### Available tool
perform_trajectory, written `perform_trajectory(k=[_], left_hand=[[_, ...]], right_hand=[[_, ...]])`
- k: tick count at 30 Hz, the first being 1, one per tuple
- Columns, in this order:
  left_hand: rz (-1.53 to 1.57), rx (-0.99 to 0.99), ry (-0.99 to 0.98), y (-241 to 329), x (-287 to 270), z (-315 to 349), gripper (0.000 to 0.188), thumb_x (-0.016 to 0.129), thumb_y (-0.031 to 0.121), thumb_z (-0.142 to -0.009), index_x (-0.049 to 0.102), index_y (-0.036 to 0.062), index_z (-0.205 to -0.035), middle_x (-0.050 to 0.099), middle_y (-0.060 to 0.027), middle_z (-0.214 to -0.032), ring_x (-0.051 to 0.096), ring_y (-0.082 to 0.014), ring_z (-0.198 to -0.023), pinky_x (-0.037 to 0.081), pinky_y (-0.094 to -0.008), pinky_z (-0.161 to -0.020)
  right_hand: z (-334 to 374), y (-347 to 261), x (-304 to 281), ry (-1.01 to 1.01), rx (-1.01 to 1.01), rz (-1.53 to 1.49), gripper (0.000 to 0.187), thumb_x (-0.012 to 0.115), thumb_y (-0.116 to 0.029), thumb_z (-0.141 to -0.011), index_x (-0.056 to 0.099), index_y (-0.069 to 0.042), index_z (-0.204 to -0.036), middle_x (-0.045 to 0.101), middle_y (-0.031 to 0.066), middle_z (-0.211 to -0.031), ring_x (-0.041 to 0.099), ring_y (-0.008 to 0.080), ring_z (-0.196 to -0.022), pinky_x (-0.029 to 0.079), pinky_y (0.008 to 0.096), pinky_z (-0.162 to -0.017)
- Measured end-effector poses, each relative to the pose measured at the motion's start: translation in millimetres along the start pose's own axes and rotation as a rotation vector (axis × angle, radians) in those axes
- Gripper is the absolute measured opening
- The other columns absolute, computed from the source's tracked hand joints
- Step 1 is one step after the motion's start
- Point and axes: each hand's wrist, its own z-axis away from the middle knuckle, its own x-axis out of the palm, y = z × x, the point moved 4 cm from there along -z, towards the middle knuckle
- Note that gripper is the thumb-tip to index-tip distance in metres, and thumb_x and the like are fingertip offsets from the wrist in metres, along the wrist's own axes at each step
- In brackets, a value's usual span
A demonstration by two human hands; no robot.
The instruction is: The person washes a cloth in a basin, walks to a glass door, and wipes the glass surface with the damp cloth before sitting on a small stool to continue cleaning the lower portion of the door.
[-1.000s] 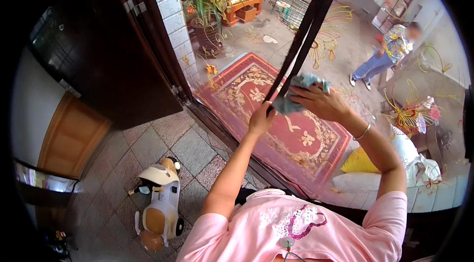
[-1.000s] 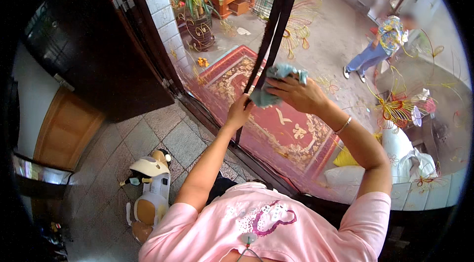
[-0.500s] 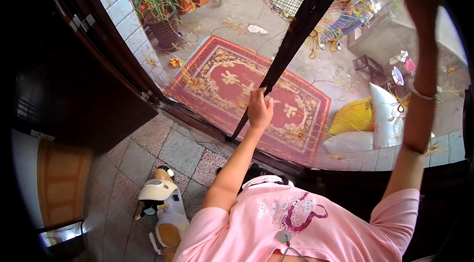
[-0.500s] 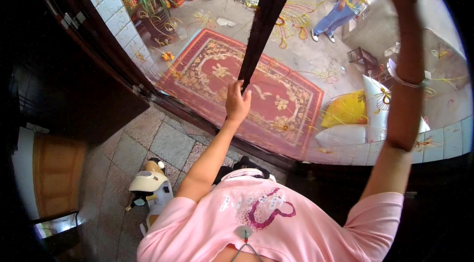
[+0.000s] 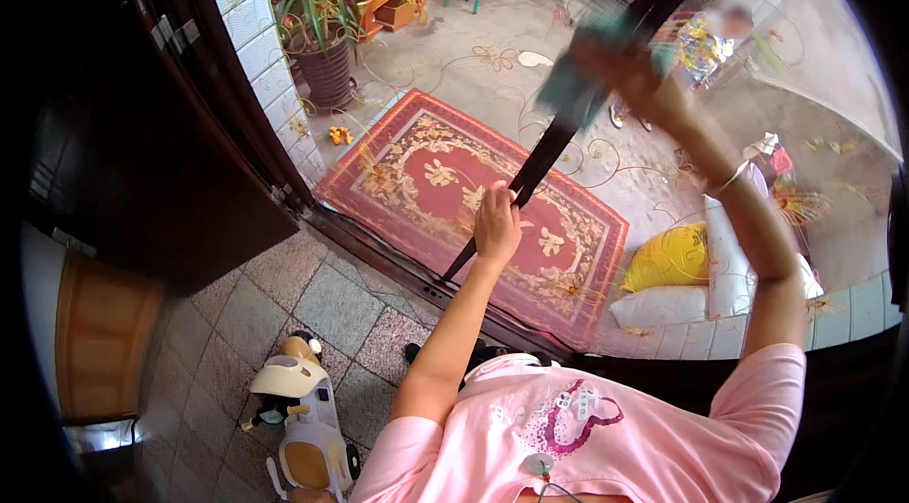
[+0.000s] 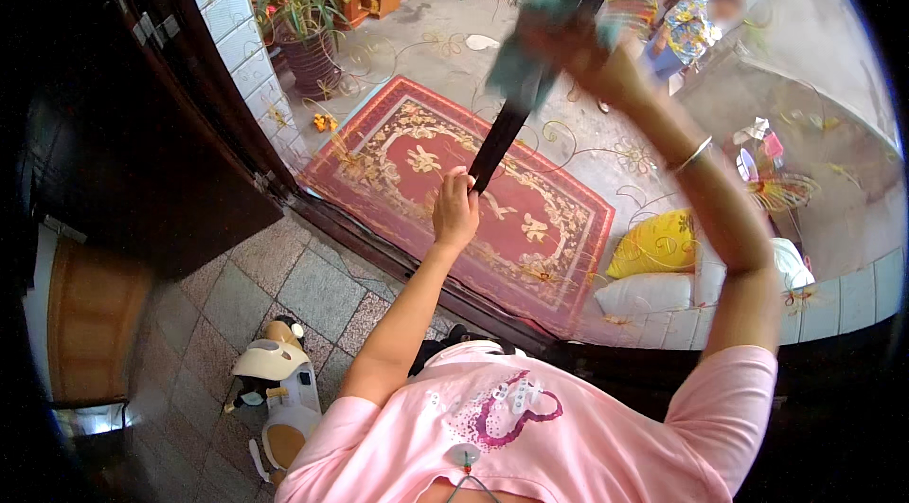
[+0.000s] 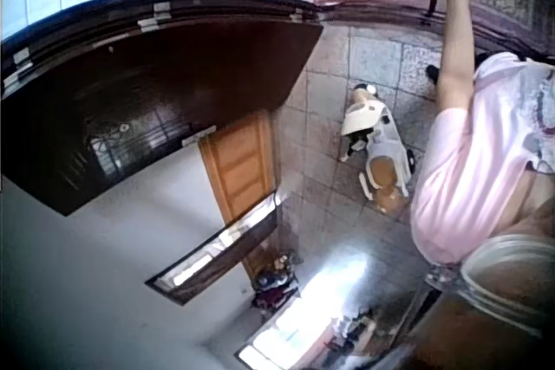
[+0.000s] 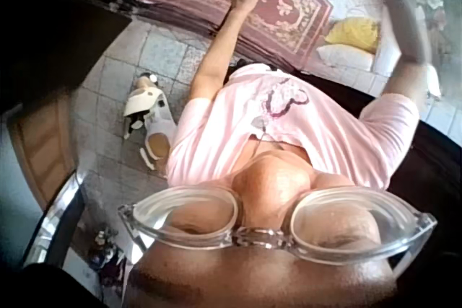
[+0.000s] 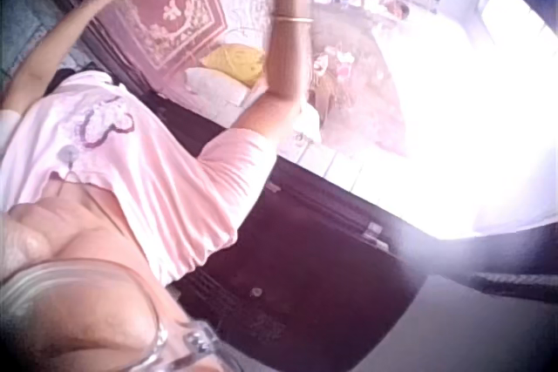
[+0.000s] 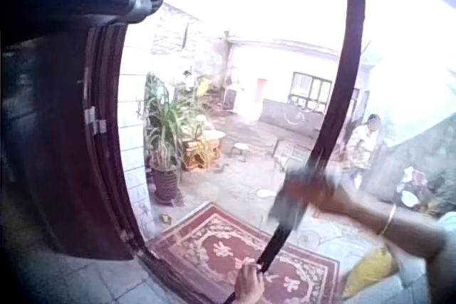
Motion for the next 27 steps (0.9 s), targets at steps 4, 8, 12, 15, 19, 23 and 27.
perform_trajectory(k=[4, 8, 12, 15, 19, 23, 27], left_hand=[[-0.031, -0.011, 0.005, -10, -11, -5, 0.017, 0.056, 0.008, -0.079, 0.047, 0.0079, -0.093, 0.049, -0.0089, -0.102, 0.049, -0.0300, -0.098, 0.040, -0.0409, -0.084], [-0.022, 0.013, 0.055, -13, -5, -2, 0.014, 0.055, 0.008, -0.080, 0.045, 0.0078, -0.090, 0.048, -0.0107, -0.095, 0.050, -0.0309, -0.090, 0.041, -0.0416, -0.077], [0.005, 0.056, 0.039, 3, 10, 2, 0.012, 0.054, 0.008, -0.081, 0.046, 0.0072, -0.091, 0.049, -0.0106, -0.094, 0.051, -0.0304, -0.089, 0.041, -0.0407, -0.077], [-0.053, 0.027, 0.049, -6, 4, 3, 0.013, 0.053, 0.010, -0.082, 0.048, 0.0073, -0.093, 0.051, -0.0104, -0.092, 0.052, -0.0301, -0.086, 0.040, -0.0404, -0.075], [-0.132, 0.073, 0.040, -18, 0, 0, 0.011, 0.053, 0.011, -0.083, 0.050, 0.0061, -0.092, 0.052, -0.0112, -0.087, 0.053, -0.0304, -0.083, 0.040, -0.0402, -0.073], [-0.140, 0.120, -0.029, -16, -5, 0, 0.011, 0.052, 0.011, -0.083, 0.050, 0.0035, -0.091, 0.052, -0.0135, -0.088, 0.052, -0.0322, -0.083, 0.040, -0.0417, -0.074], [-0.190, 0.164, -0.051, -7, -6, 6, 0.012, 0.050, 0.012, -0.083, 0.051, 0.0027, -0.091, 0.053, -0.0138, -0.083, 0.052, -0.0319, -0.081, 0.040, -0.0418, -0.073]], right_hand=[[32, 86, -81, -0.008, 0.155, -0.052, 0.046, 0.049, -0.019, -0.081, 0.045, -0.021, -0.127, 0.052, 0.0021, -0.119, 0.054, 0.0173, -0.097, 0.046, 0.0324, -0.063], [38, 156, -138, 0.243, 0.310, 0.188, 0.045, 0.050, -0.018, -0.081, 0.045, -0.017, -0.125, 0.053, 0.0041, -0.115, 0.054, 0.0187, -0.095, 0.045, 0.0326, -0.065], [-1, 158, -96, 0.389, 0.268, 0.250, 0.044, 0.051, -0.016, -0.081, 0.045, -0.012, -0.124, 0.054, 0.0062, -0.112, 0.055, 0.0201, -0.094, 0.045, 0.0327, -0.067], [-3, 58, 5, 0.020, -0.014, 0.453, 0.039, 0.051, -0.014, -0.080, 0.050, -0.013, -0.120, 0.054, 0.0061, -0.110, 0.054, 0.0172, -0.095, 0.044, 0.0314, -0.075], [-17, 34, -37, -0.084, -0.162, -0.480, 0.025, 0.054, -0.011, -0.080, 0.060, -0.011, -0.103, 0.060, 0.0059, -0.094, 0.059, 0.0172, -0.085, 0.049, 0.0313, -0.075], [-38, 186, -93, 0.109, 0.132, -0.179, 0.038, 0.053, -0.007, -0.083, 0.051, -0.011, -0.121, 0.057, 0.0131, -0.103, 0.058, 0.0249, -0.090, 0.049, 0.0364, -0.076], [-70, 255, -243, 0.701, 0.066, 0.459, 0.017, 0.051, -0.008, -0.075, 0.056, -0.003, -0.091, 0.054, 0.0111, -0.089, 0.052, 0.0280, -0.089, 0.043, 0.0364, -0.079]])
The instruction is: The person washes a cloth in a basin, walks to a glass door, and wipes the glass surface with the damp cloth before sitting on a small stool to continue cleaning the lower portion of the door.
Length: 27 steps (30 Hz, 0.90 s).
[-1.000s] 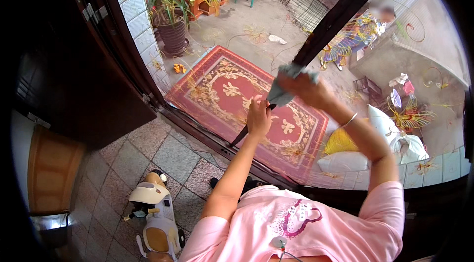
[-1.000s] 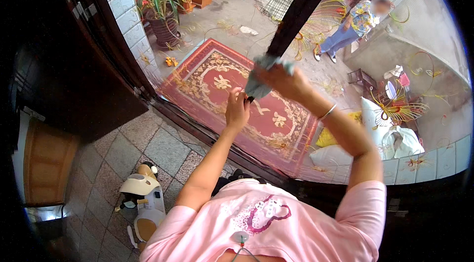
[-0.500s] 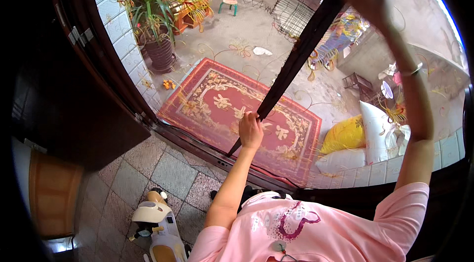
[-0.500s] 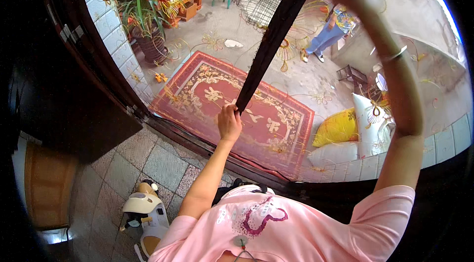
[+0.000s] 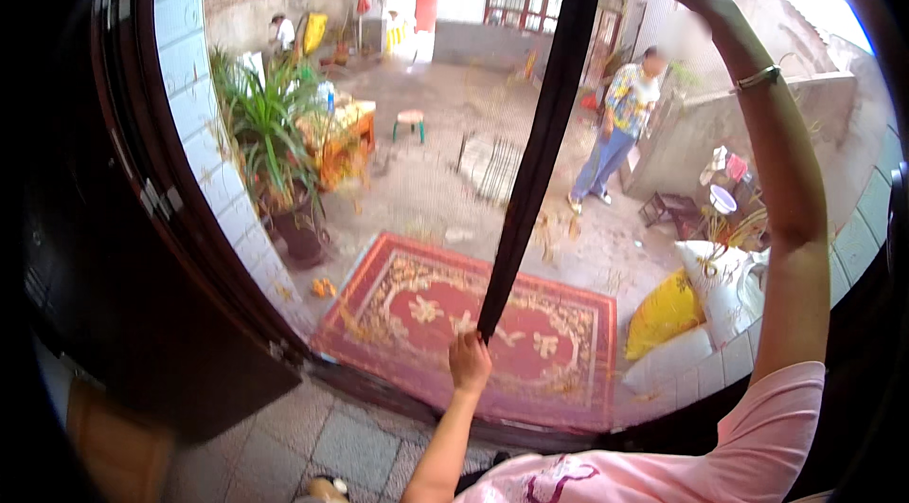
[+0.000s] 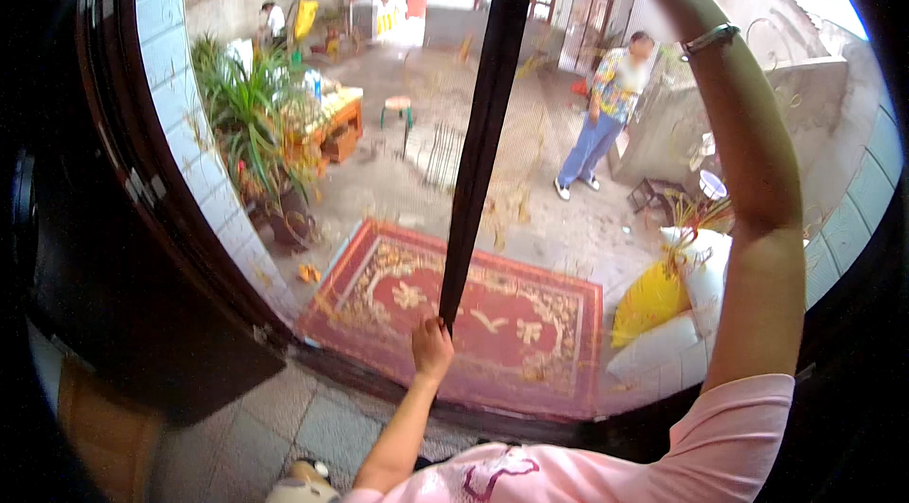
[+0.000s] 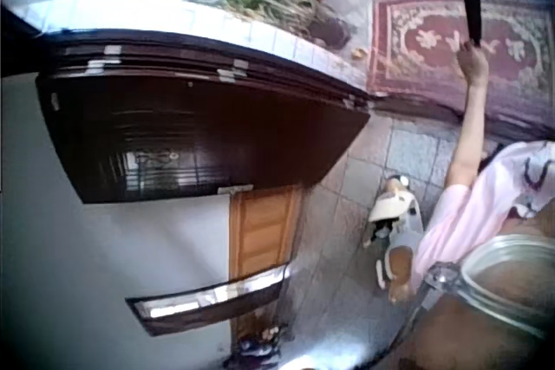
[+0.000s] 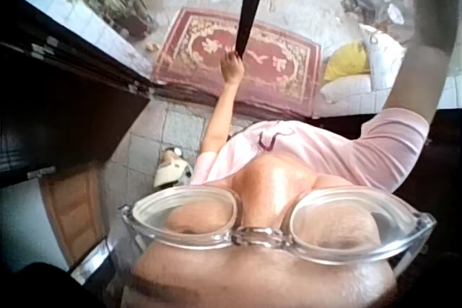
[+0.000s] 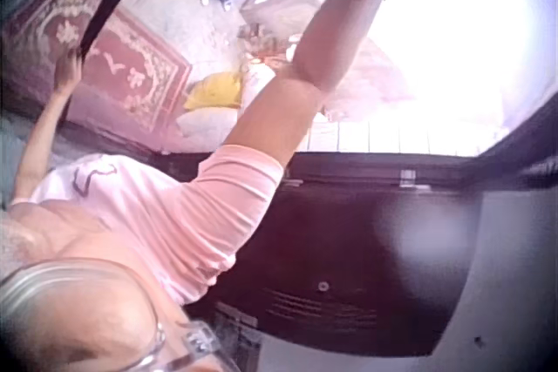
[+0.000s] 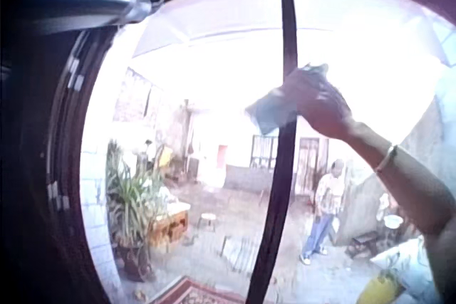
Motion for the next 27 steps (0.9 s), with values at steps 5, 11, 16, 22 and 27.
perform_trajectory(k=[5, 11, 16, 22, 27], left_hand=[[-0.008, -0.033, -0.080, -18, -5, 21, 0.019, 0.054, 0.009, -0.078, 0.052, -0.0002, -0.094, 0.054, -0.0202, -0.089, 0.052, -0.0371, -0.084, 0.040, -0.0455, -0.075], [0.021, -0.017, -0.178, -7, -15, 20, 0.018, 0.052, 0.012, -0.083, 0.047, 0.0007, -0.095, 0.049, -0.0151, -0.091, 0.052, -0.0333, -0.081, 0.042, -0.0432, -0.071], [-0.263, 0.311, 0.245, -14, -16, 26, 0.025, 0.049, 0.027, -0.092, 0.053, 0.0037, -0.083, 0.047, -0.0029, -0.069, 0.049, -0.0150, -0.064, 0.043, -0.0307, -0.061], [-0.153, 0.228, 0.021, -21, -18, 3, 0.020, 0.050, 0.023, -0.090, 0.051, 0.0030, -0.087, 0.048, -0.0064, -0.075, 0.050, -0.0202, -0.069, 0.043, -0.0341, -0.064], [-0.025, 0.284, -0.066, -6, -1, -13, 0.018, 0.051, 0.020, -0.087, 0.050, 0.0024, -0.090, 0.049, -0.0094, -0.079, 0.051, -0.0244, -0.074, 0.043, -0.0369, -0.066]], right_hand=[[60, 2, 55, -0.156, 0.349, -0.279, 0.035, 0.056, -0.005, -0.081, 0.053, -0.002, -0.115, 0.047, 0.0170, -0.127, 0.038, 0.0324, -0.123, 0.031, 0.0415, -0.103], [81, -140, -8, -0.638, 0.126, -0.512, 0.035, 0.058, -0.019, -0.078, 0.056, -0.024, -0.113, 0.045, -0.0062, -0.130, 0.042, 0.0162, -0.122, 0.019, 0.0420, -0.110], [51, -68, 32, -0.540, 0.112, -0.259, 0.043, 0.061, -0.009, -0.072, 0.056, -0.019, -0.114, 0.048, -0.0017, -0.127, 0.041, 0.0177, -0.123, 0.037, 0.0381, -0.101], [-34, 131, 100, -0.122, 0.212, 0.122, 0.051, 0.056, 0.001, -0.076, 0.045, -0.006, -0.125, 0.047, 0.0109, -0.124, 0.042, 0.0271, -0.118, 0.033, 0.0364, -0.101], [-79, 296, 62, 0.015, 0.142, 1.020, 0.023, 0.049, -0.016, -0.079, 0.058, -0.003, -0.095, 0.057, 0.0148, -0.082, 0.056, 0.0292, -0.080, 0.043, 0.0441, -0.073]])
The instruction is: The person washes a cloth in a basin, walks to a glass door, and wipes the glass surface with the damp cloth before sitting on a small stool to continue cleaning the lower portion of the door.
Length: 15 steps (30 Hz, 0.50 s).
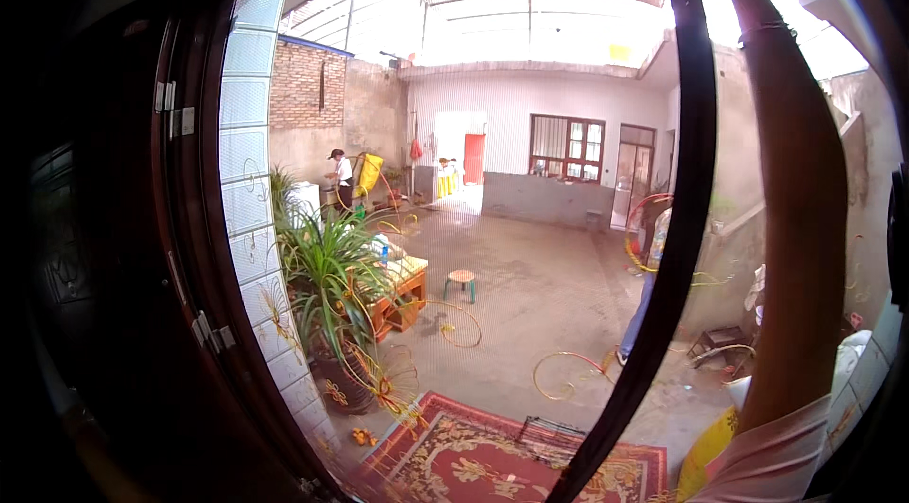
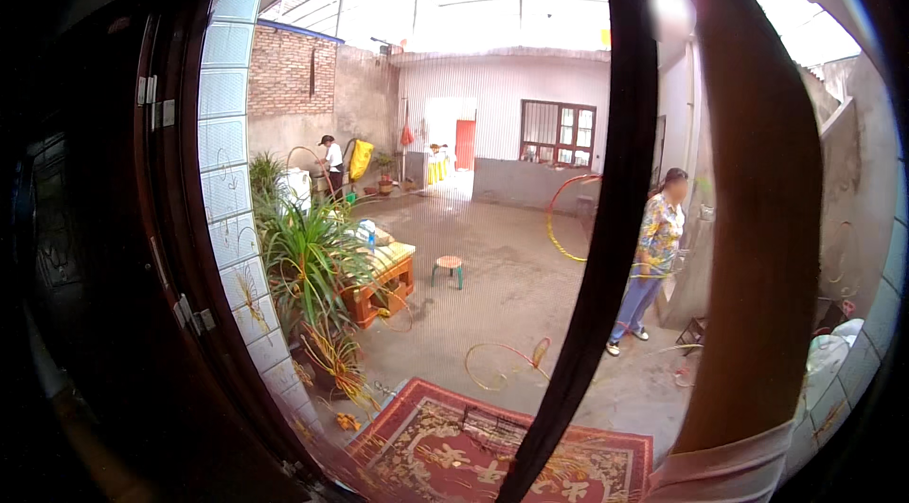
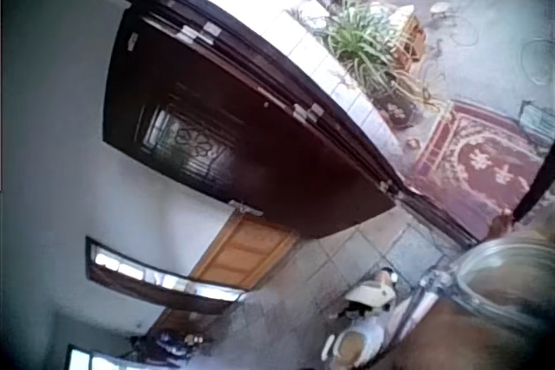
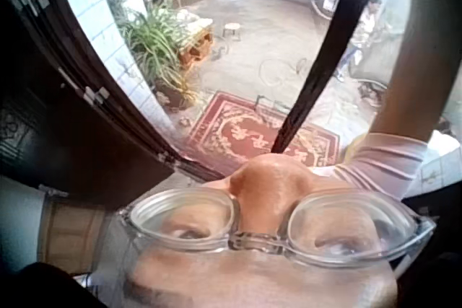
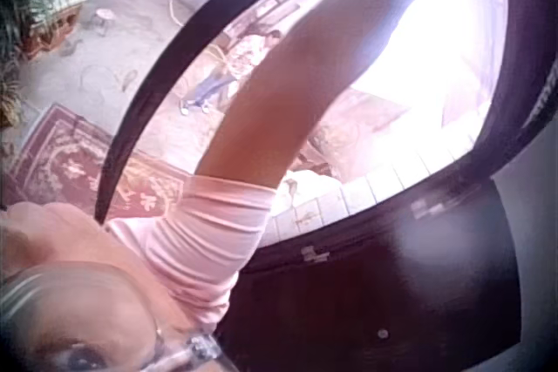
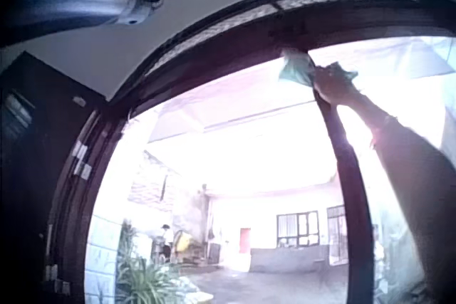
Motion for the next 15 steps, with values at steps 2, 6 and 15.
perform_trajectory(k=[2, 6, 15], left_hand=[[0.038, 0.012, -0.014, -3, 5, 5, 0.017, 0.051, 0.018, -0.087, 0.049, 0.0022, -0.091, 0.049, -0.0105, -0.081, 0.051, -0.0261, -0.075, 0.043, -0.0380, -0.067], [0.013, -0.023, -0.062, -16, 15, 25, 0.017, 0.051, 0.016, -0.085, 0.048, 0.0018, -0.093, 0.050, -0.0129, -0.085, 0.052, -0.0296, -0.079, 0.043, -0.0403, -0.070], [0.211, -0.005, -0.070, -29, -12, 24, 0.022, 0.051, 0.014, -0.082, 0.046, 0.0013, -0.099, 0.051, -0.0169, -0.093, 0.054, -0.0331, -0.086, 0.045, -0.0400, -0.076]], right_hand=[[4, -2, 7, -0.036, -0.053, -0.072, 0.024, 0.049, -0.015, -0.079, 0.058, -0.004, -0.098, 0.057, 0.0154, -0.088, 0.056, 0.0317, -0.084, 0.043, 0.0457, -0.075], [80, -92, -99, -0.090, -0.097, -0.673, 0.029, 0.051, -0.022, -0.082, 0.055, -0.004, -0.105, 0.049, 0.0229, -0.115, 0.042, 0.0429, -0.111, 0.025, 0.0500, -0.100], [250, -246, -435, -1.025, -0.053, -1.080, 0.058, 0.046, 0.006, -0.066, 0.049, -0.003, -0.123, 0.041, 0.0118, -0.135, 0.031, 0.0299, -0.130, 0.018, 0.0470, -0.108]])
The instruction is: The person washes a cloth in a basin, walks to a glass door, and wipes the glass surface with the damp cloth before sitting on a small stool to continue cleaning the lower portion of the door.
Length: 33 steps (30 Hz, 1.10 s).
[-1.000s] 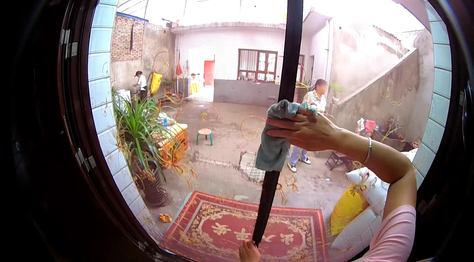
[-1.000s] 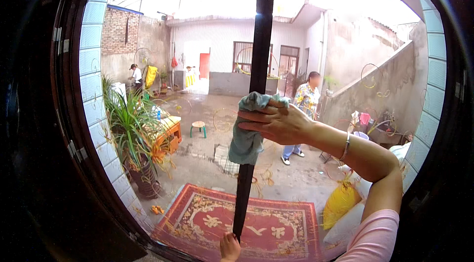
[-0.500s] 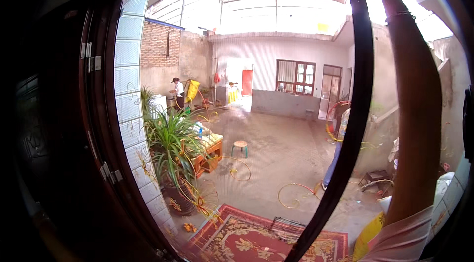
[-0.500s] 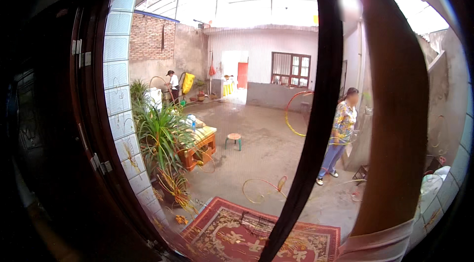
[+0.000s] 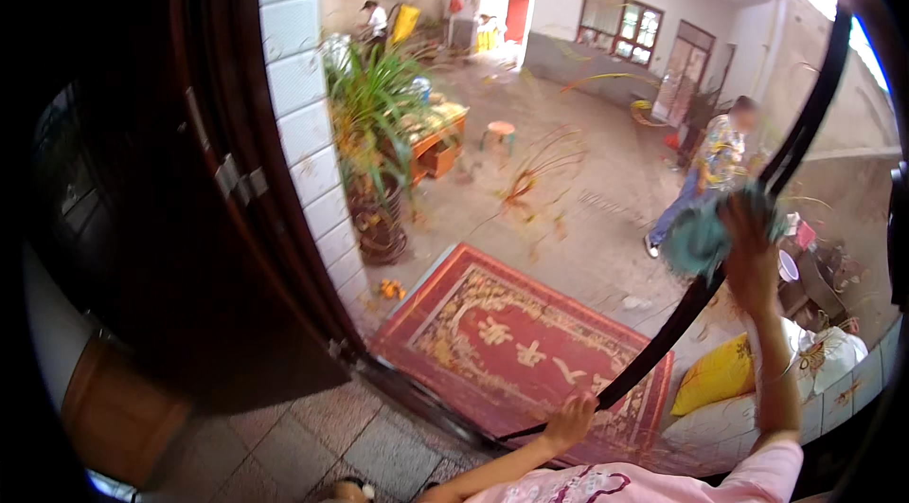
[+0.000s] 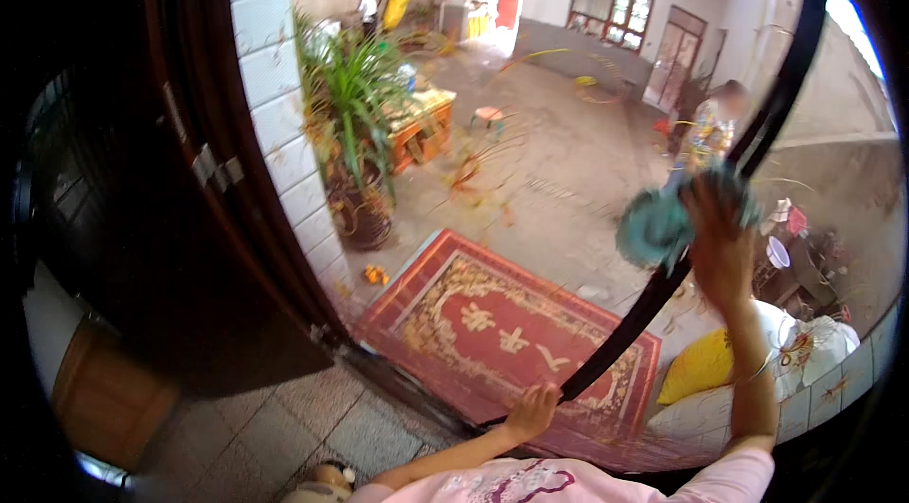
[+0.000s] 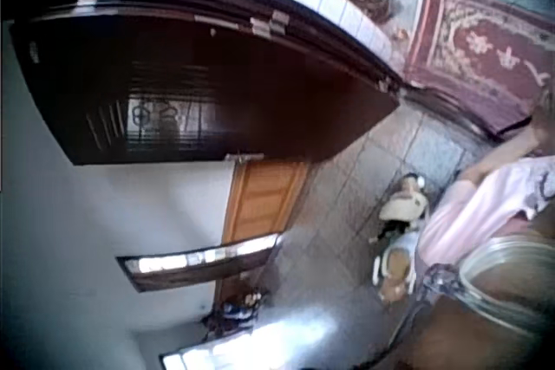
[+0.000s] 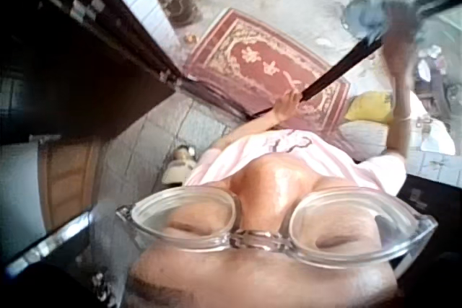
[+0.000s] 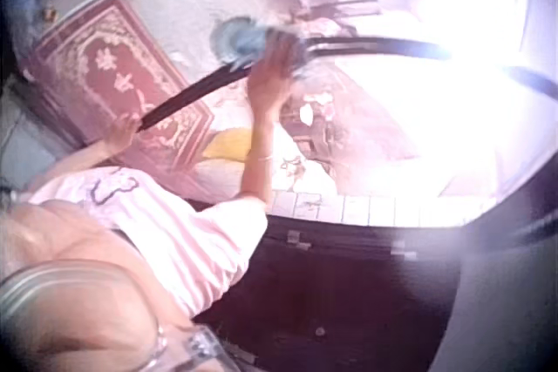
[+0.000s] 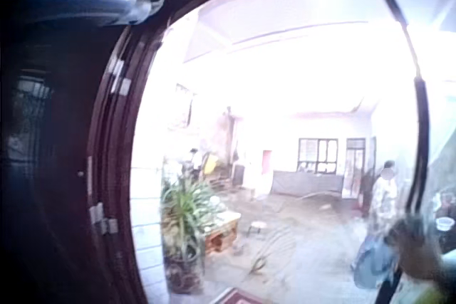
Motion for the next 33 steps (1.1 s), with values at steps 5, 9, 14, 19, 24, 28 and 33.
perform_trajectory(k=[5, 9, 14, 19, 24, 28, 33], left_hand=[[-0.014, 0.043, -0.001, 7, 10, 4, 0.027, 0.052, 0.013, -0.078, 0.046, 0.0021, -0.101, 0.053, -0.0162, -0.096, 0.057, -0.0289, -0.088, 0.046, -0.0384, -0.079], [0.006, -0.012, -0.168, -8, 21, 3, 0.019, 0.052, 0.012, -0.076, 0.054, 0.0047, -0.094, 0.060, -0.0154, -0.086, 0.061, -0.0254, -0.079, 0.048, -0.0379, -0.074], [0.336, -0.186, -0.328, -48, -4, 20, 0.012, 0.056, 0.012, -0.078, 0.058, 0.0053, -0.088, 0.062, -0.0161, -0.082, 0.062, -0.0281, -0.070, 0.049, -0.0396, -0.061], [1.535, -0.794, -0.162, -63, -99, 34, 0.034, 0.052, 0.021, -0.090, 0.039, 0.0090, -0.119, 0.052, -0.0060, -0.106, 0.055, -0.0131, -0.089, 0.048, -0.0262, -0.073], [1.419, -0.940, -0.026, -88, -128, 67, 0.040, 0.045, 0.014, -0.092, 0.031, 0.0115, -0.129, 0.047, -0.0042, -0.116, 0.051, -0.0139, -0.100, 0.047, -0.0286, -0.081], [1.316, -1.053, 0.040, -113, -147, 100, 0.042, 0.042, 0.023, -0.091, 0.030, 0.0161, -0.131, 0.045, -0.0039, -0.121, 0.048, -0.0160, -0.108, 0.043, -0.0327, -0.085], [1.434, -1.148, 0.141, -117, -158, 95, 0.041, 0.043, 0.037, -0.092, 0.038, 0.0142, -0.125, 0.049, -0.0044, -0.118, 0.049, -0.0166, -0.109, 0.041, -0.0325, -0.091]], right_hand=[[127, -119, 45, -0.418, 0.188, -0.286, 0.058, 0.051, -0.004, -0.070, 0.046, -0.006, -0.128, 0.036, 0.0087, -0.140, 0.032, 0.0288, -0.130, 0.018, 0.0467, -0.108], [186, -210, 52, -0.551, 0.091, -0.512, 0.054, 0.055, -0.010, -0.073, 0.049, -0.015, -0.126, 0.041, 0.0026, -0.137, 0.036, 0.0267, -0.127, 0.017, 0.0503, -0.107], [181, -233, 52, -0.580, 0.445, -1.093, 0.033, 0.045, -0.010, -0.087, 0.053, -0.005, -0.118, 0.053, 0.0143, -0.121, 0.047, 0.0306, -0.117, 0.032, 0.0383, -0.099], [157, -272, 40, -0.704, 0.825, -1.503, 0.031, 0.040, -0.013, -0.091, 0.051, 0.001, -0.116, 0.057, 0.0149, -0.113, 0.054, 0.0245, -0.105, 0.040, 0.0323, -0.090], [147, -344, 34, -0.783, 0.718, -1.728, 0.031, 0.043, -0.014, -0.090, 0.051, -0.003, -0.118, 0.059, 0.0142, -0.108, 0.056, 0.0238, -0.098, 0.042, 0.0324, -0.086], [140, -373, 22, -0.937, 0.570, -1.771, 0.030, 0.048, -0.014, -0.089, 0.051, -0.004, -0.117, 0.058, 0.0149, -0.105, 0.056, 0.0252, -0.097, 0.043, 0.0329, -0.085], [125, -385, 14, -0.784, 0.422, -1.765, 0.027, 0.050, -0.013, -0.089, 0.053, -0.004, -0.114, 0.060, 0.0139, -0.100, 0.058, 0.0241, -0.090, 0.045, 0.0330, -0.080]])
